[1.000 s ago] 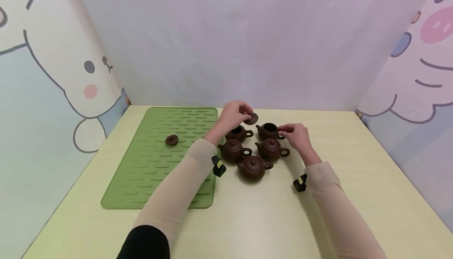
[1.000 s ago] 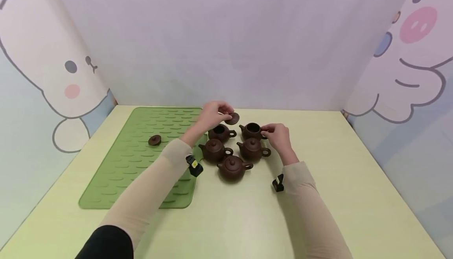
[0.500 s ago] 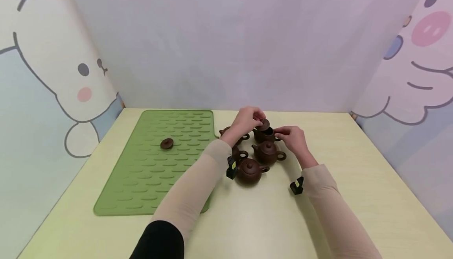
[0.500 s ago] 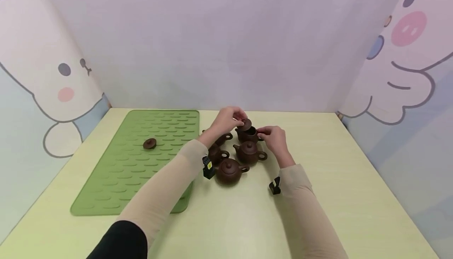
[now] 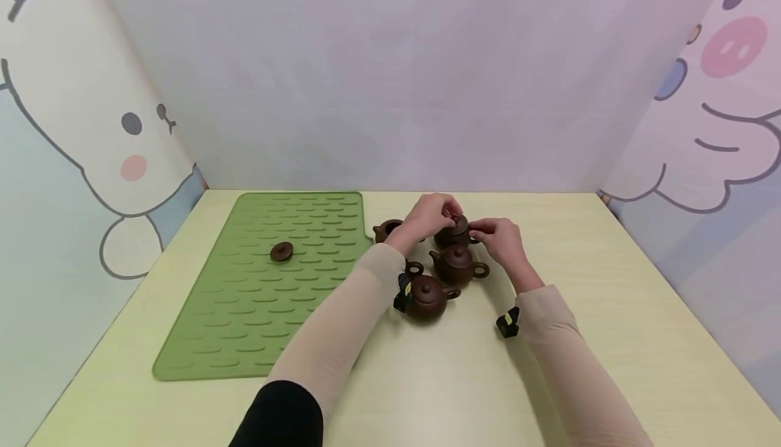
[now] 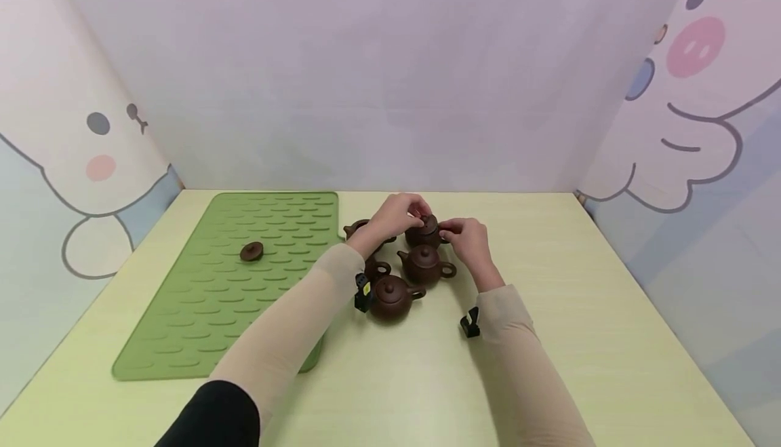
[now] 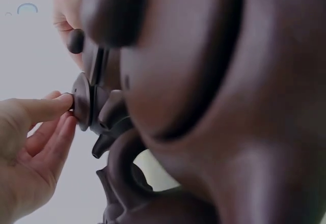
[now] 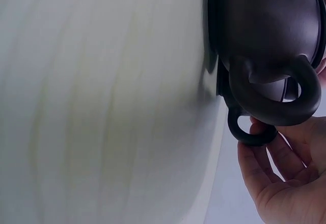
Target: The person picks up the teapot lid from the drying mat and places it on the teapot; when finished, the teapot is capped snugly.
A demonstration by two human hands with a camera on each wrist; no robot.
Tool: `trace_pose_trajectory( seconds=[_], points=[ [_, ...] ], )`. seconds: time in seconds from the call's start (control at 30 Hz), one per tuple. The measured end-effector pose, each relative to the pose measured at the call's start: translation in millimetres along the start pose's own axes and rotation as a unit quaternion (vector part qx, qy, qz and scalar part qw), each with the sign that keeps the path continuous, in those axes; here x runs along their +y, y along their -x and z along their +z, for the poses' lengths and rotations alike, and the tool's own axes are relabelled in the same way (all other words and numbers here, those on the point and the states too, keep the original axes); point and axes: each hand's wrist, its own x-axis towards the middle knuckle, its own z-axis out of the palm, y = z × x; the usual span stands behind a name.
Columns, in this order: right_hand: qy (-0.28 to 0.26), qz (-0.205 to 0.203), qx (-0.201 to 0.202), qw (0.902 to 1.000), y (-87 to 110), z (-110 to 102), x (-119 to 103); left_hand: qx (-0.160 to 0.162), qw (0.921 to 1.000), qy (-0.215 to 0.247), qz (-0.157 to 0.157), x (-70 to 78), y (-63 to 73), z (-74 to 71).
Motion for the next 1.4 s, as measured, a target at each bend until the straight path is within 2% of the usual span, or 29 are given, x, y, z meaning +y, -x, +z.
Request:
trace_pose_trajectory(
  seconds=[0.2,0.37,0.63,1.0,1.17,1.4],
  points=[
    [-0.003,-0.003,-0.01,0.9999,-0.6,1.9,-0.6,-0.025,0.9996,-0.009,-0.01,-0.3,6.7,-2.1],
    [-0.008,0.008,-0.028,0.9995,0.4,-3.3,1.7,-0.03,0.9994,0.015,-0.008,2.5,12.0,-5.4],
    [-0.037,0.019,0.018,0.999,-1.9,-24.7,-8.4,-0.012,0.9986,0.048,0.017,8.5,12.1,-30.1],
    [-0.06,0.01,0.036,0.9975,1.1,-30.7,-30.5,0.027,0.9979,0.059,0.01,-11.1,30.3,-61.9],
    [-0.068,0.0,0.027,0.9973,0.6,-28.9,-44.3,0.044,0.9974,0.058,-0.001,-24.5,39.0,-74.6],
    [-0.078,-0.007,0.006,0.9969,-2.9,-19.6,-57.0,0.066,0.9942,0.082,-0.022,-44.4,53.7,-91.5]
  ],
)
